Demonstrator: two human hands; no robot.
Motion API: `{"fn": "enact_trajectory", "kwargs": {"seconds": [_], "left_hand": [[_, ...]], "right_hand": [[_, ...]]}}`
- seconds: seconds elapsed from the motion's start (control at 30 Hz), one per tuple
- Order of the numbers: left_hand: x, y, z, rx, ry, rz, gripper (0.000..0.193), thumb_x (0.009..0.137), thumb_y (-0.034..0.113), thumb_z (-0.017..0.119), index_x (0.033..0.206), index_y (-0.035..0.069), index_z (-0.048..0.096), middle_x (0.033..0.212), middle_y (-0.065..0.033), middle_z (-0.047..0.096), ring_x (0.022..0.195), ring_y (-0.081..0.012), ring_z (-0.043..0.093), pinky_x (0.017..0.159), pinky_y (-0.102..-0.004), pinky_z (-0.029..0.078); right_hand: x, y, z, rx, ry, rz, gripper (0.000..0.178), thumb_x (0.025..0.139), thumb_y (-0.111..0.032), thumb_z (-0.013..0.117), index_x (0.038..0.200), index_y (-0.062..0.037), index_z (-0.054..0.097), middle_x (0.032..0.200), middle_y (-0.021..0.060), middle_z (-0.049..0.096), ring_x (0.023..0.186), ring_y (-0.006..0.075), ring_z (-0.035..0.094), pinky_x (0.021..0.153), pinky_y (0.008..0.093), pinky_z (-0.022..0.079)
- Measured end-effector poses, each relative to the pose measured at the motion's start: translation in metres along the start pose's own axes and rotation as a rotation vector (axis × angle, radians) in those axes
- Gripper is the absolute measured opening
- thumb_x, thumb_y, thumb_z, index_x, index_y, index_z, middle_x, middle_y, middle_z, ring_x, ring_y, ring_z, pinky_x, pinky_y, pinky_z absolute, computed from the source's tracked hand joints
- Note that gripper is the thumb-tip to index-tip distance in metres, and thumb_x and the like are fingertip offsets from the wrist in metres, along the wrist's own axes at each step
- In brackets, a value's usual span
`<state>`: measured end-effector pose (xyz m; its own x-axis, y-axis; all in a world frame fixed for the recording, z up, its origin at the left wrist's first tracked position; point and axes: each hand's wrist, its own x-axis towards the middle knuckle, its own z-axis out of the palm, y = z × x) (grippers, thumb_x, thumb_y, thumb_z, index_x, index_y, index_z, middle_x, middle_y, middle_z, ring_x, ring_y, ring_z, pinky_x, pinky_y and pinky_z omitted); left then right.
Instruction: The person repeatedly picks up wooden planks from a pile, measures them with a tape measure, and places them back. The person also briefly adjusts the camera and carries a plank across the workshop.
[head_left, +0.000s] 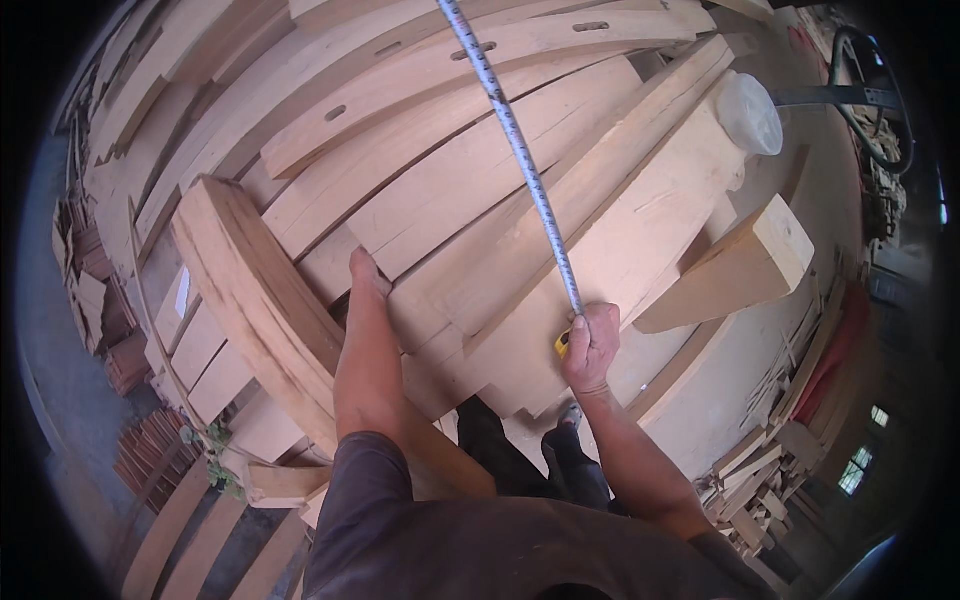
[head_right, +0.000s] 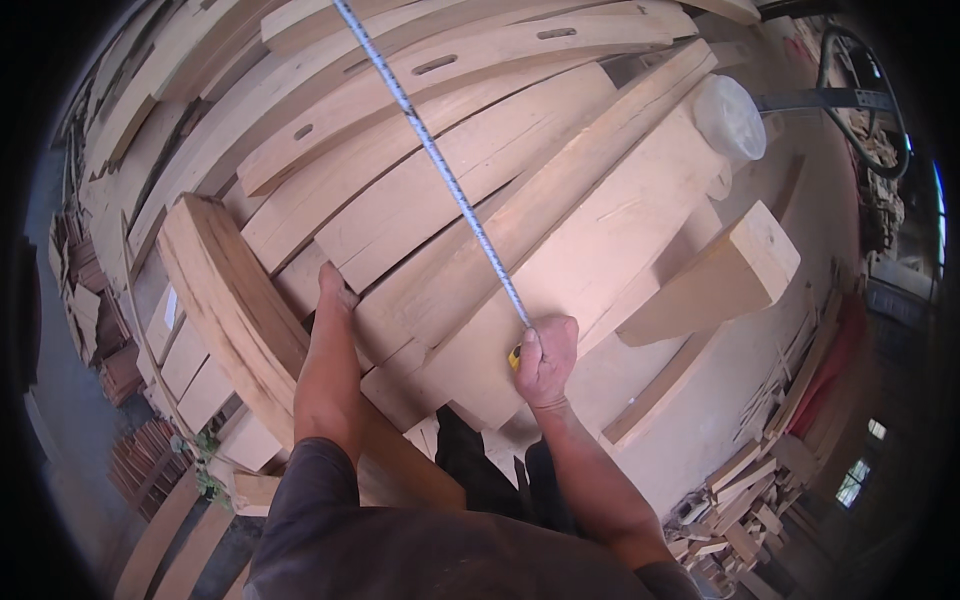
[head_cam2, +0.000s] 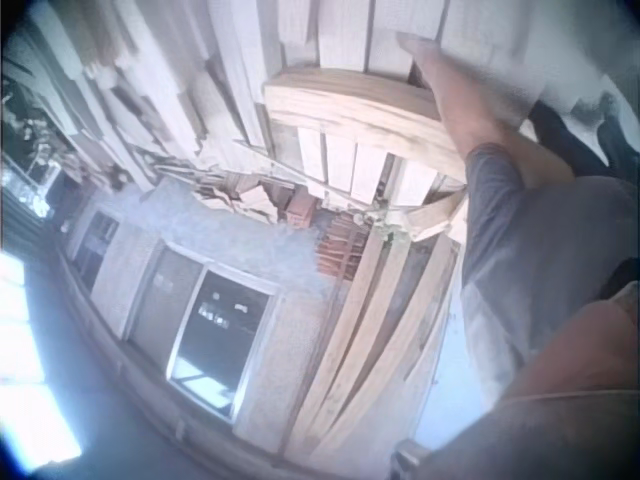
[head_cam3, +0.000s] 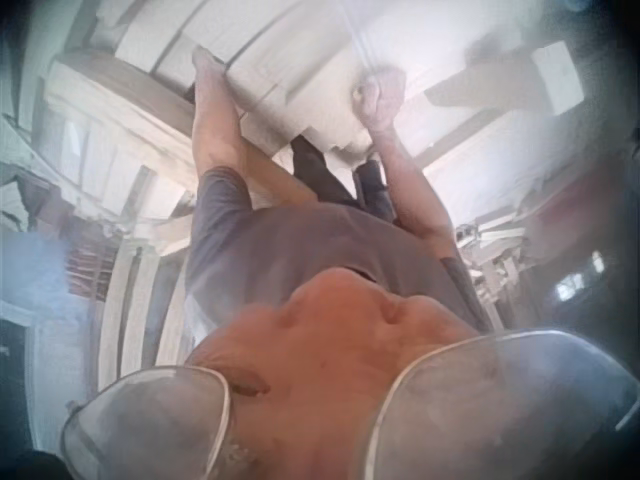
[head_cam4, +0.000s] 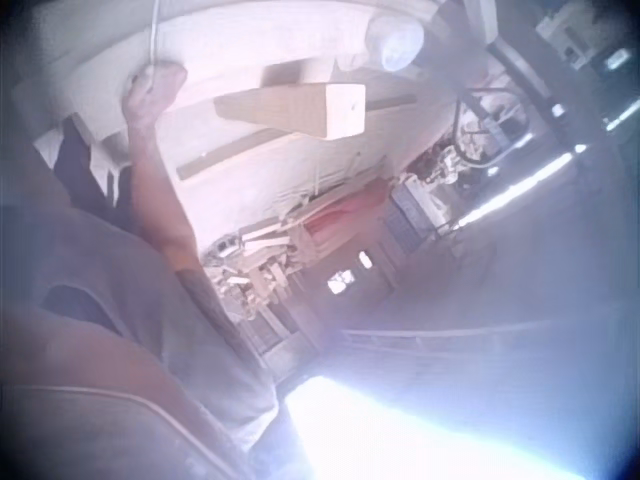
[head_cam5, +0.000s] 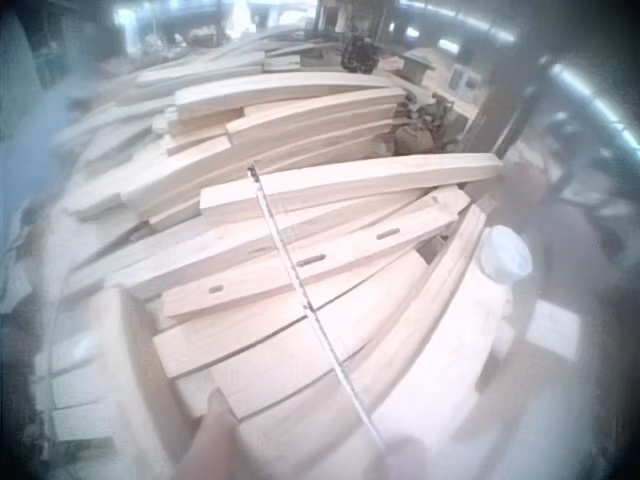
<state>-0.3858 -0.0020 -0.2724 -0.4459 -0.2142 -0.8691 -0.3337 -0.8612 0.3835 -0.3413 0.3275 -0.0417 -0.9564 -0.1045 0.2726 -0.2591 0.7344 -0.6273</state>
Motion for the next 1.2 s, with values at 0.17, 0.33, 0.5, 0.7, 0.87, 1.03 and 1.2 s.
{"fn": "enact_trajectory", "kwargs": {"seconds": [0.17,0.33,0.5,0.7,0.87,1.03,1.2], "left_hand": [[0.03,-0.011,-0.014,-0.039,-0.059,0.007,0.053,0.102,0.038,0.031,0.139,0.005,0.049,0.138,-0.0154,0.056,0.122,-0.0343,0.058,0.101,-0.0484,0.05],[-0.004,-0.005,0.017,0.017,-0.031,0.043,0.055,0.101,0.039,0.03,0.138,0.003,0.05,0.135,-0.0174,0.058,0.117,-0.0364,0.06,0.099,-0.0498,0.052],[-0.008,0.0,0.011,0.08,-0.02,0.063,0.056,0.099,0.046,0.035,0.139,0.011,0.051,0.137,-0.0106,0.058,0.123,-0.0338,0.056,0.103,-0.0522,0.046],[-0.04,0.033,0.009,0.348,-0.014,0.222,0.056,0.096,0.053,0.044,0.134,0.013,0.055,0.13,-0.0052,0.059,0.1,-0.0282,0.061,0.081,-0.0418,0.049],[-0.116,0.057,0.031,0.4,0.141,0.362,0.066,0.091,0.055,0.059,0.133,0.004,0.056,0.116,-0.0087,0.065,0.073,-0.0177,0.057,0.061,-0.0289,0.043],[-0.17,0.09,0.073,0.427,0.01,0.436,0.068,0.086,0.058,0.065,0.118,-0.001,0.061,0.097,-0.0082,0.066,0.061,-0.0129,0.053,0.057,-0.0254,0.039],[-0.141,0.083,0.069,0.467,-0.111,0.541,0.066,0.084,0.064,0.067,0.113,0.005,0.062,0.086,-0.0037,0.065,0.068,-0.0118,0.054,0.064,-0.0261,0.039]], "right_hand": [[0.002,0.004,0.001,0.033,0.027,0.005,0.009,0.086,-0.008,0.056,0.08,-0.0033,0.061,0.078,0.0121,0.058,0.078,0.0315,0.053,0.074,0.0421,0.042],[-0.001,0.009,-0.001,0.043,0.039,0.001,0.006,0.083,-0.006,0.059,0.079,-0.0045,0.062,0.077,0.0104,0.061,0.074,0.0301,0.054,0.074,0.041,0.042],[-0.002,0.01,-0.002,0.054,0.008,-0.003,0.009,0.085,-0.007,0.054,0.081,-0.0033,0.062,0.076,0.012,0.059,0.075,0.0316,0.053,0.073,0.0418,0.041],[0.001,0.004,-0.005,0.063,0.055,-0.011,0.007,0.083,-0.006,0.054,0.078,-0.0037,0.059,0.074,0.0127,0.056,0.073,0.0335,0.051,0.072,0.043,0.04],[-0.008,0.008,-0.005,0.017,0.028,0.003,0.012,0.083,-0.006,0.056,0.071,-0.0064,0.055,0.072,0.0111,0.054,0.073,0.0323,0.049,0.071,0.0438,0.04],[-0.006,0.003,0.003,0.004,0.075,0.039,0.017,0.085,-0.006,0.054,0.068,-0.0064,0.055,0.072,0.0107,0.055,0.075,0.0324,0.05,0.071,0.0434,0.04],[-0.011,-0.001,0.005,-0.016,0.071,0.05,0.016,0.087,-0.007,0.053,0.071,-0.0048,0.055,0.073,0.0113,0.055,0.076,0.0332,0.05,0.071,0.0444,0.04]]}}
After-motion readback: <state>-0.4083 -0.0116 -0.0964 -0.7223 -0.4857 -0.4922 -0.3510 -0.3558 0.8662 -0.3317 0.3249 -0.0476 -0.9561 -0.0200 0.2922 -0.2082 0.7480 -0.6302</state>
